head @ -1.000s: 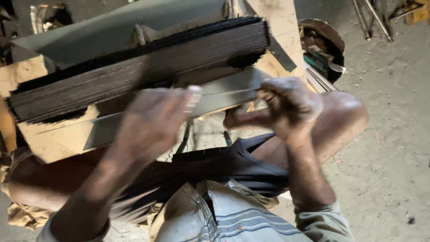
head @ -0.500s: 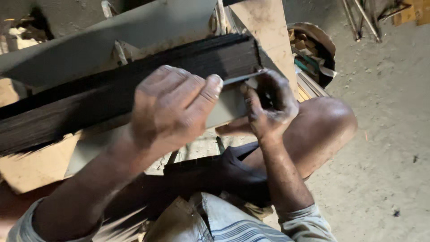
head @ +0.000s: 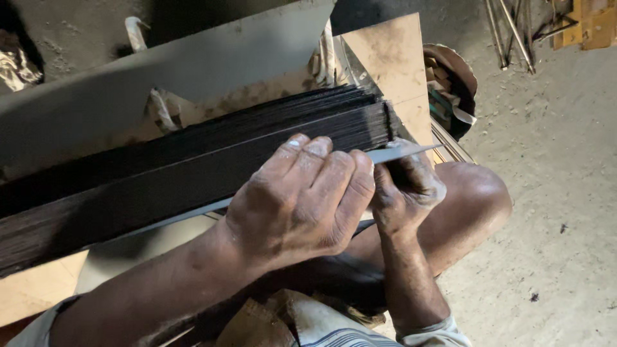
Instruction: The person sits on the floor holding a large bundle of dark strips on a wooden board and uses a flat metal blade to even and align the edges of the bundle, repeatedly scraping the sides and repositioning the stack by hand.
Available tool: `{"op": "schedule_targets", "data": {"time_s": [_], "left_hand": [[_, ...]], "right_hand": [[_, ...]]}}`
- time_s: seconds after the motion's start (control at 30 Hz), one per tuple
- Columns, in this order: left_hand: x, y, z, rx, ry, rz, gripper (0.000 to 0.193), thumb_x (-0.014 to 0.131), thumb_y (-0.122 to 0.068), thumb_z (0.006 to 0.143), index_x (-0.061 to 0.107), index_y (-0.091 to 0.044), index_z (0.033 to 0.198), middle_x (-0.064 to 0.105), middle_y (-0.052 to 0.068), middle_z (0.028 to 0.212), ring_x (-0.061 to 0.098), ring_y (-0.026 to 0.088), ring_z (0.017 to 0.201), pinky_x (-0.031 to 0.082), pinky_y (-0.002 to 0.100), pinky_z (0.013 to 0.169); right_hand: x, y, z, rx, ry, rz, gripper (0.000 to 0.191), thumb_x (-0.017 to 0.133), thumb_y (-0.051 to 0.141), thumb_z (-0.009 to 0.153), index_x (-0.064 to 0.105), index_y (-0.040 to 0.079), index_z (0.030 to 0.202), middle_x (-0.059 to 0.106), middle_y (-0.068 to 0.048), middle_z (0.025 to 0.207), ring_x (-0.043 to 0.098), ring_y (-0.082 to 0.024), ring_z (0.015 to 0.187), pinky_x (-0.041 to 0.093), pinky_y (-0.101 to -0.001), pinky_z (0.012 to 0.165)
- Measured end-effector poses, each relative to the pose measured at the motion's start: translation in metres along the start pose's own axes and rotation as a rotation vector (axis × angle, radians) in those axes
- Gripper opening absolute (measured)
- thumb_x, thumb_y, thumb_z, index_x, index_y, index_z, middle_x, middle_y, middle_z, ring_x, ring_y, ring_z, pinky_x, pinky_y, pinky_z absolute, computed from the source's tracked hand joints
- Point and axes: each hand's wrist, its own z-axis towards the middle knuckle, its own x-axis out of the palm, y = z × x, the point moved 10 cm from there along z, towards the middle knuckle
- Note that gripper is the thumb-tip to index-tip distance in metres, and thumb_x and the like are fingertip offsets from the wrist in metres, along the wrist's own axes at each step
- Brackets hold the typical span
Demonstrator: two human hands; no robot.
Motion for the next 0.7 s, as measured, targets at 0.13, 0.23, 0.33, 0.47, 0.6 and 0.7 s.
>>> {"op": "schedule_targets", "data": {"time_s": [0.13, 0.23, 0.33, 0.47, 0.6, 0.7], "left_hand": [[0.002, 0.002, 0.002, -0.007, -0.009, -0.013, 0.022, 0.064, -0.015, 0.103, 0.067, 0.006, 0.111, 0.069, 0.014, 0.089, 0.075, 0.029, 0.086, 0.064, 0.042, 0.081], [0.004, 0.001, 0.003, 0.001, 0.0, 0.008, 0.021, 0.064, -0.014, 0.104, 0.067, 0.005, 0.111, 0.068, 0.014, 0.087, 0.075, 0.028, 0.086, 0.064, 0.042, 0.08], [0.003, 0.003, 0.005, -0.011, -0.009, 0.001, 0.02, 0.064, -0.014, 0.103, 0.067, 0.005, 0.11, 0.068, 0.013, 0.086, 0.075, 0.027, 0.085, 0.064, 0.041, 0.08], [0.005, -0.002, 0.008, 0.015, 0.0, -0.01, 0.02, 0.065, -0.014, 0.104, 0.067, 0.005, 0.111, 0.067, 0.013, 0.088, 0.074, 0.028, 0.087, 0.064, 0.042, 0.081], [0.006, -0.008, 0.013, 0.034, 0.003, 0.002, 0.022, 0.064, -0.015, 0.1, 0.067, 0.006, 0.109, 0.067, 0.014, 0.089, 0.074, 0.03, 0.089, 0.064, 0.042, 0.082], [0.008, -0.01, 0.017, 0.034, 0.006, 0.004, 0.023, 0.064, -0.015, 0.101, 0.067, 0.006, 0.11, 0.067, 0.014, 0.089, 0.074, 0.029, 0.089, 0.063, 0.042, 0.082]], "right_hand": [[-0.001, 0.005, 0.002, -0.059, 0.035, 0.033, 0.029, 0.079, -0.003, 0.092, 0.069, -0.007, 0.119, 0.072, -0.009, 0.115, 0.067, -0.014, 0.105, 0.056, -0.0275, 0.098], [0.0, 0.006, 0.004, -0.066, 0.052, 0.023, 0.027, 0.078, -0.003, 0.093, 0.07, -0.007, 0.118, 0.071, -0.009, 0.116, 0.065, -0.015, 0.108, 0.055, -0.0281, 0.1], [0.001, 0.005, 0.005, -0.043, 0.058, 0.054, 0.025, 0.077, -0.004, 0.091, 0.07, -0.007, 0.115, 0.071, -0.01, 0.115, 0.065, -0.014, 0.106, 0.055, -0.028, 0.098], [0.002, 0.011, 0.006, -0.105, 0.063, 0.061, 0.023, 0.074, -0.005, 0.09, 0.07, -0.006, 0.113, 0.071, -0.011, 0.112, 0.066, -0.016, 0.104, 0.055, -0.0279, 0.097], [-0.002, 0.007, 0.006, -0.06, 0.021, 0.135, 0.019, 0.075, -0.003, 0.089, 0.07, -0.004, 0.107, 0.071, -0.012, 0.112, 0.066, -0.018, 0.103, 0.056, -0.0301, 0.095], [-0.002, 0.014, 0.006, -0.106, 0.034, -0.016, 0.019, 0.074, -0.004, 0.086, 0.071, -0.005, 0.105, 0.072, -0.013, 0.109, 0.067, -0.02, 0.103, 0.054, -0.0316, 0.097]]}}
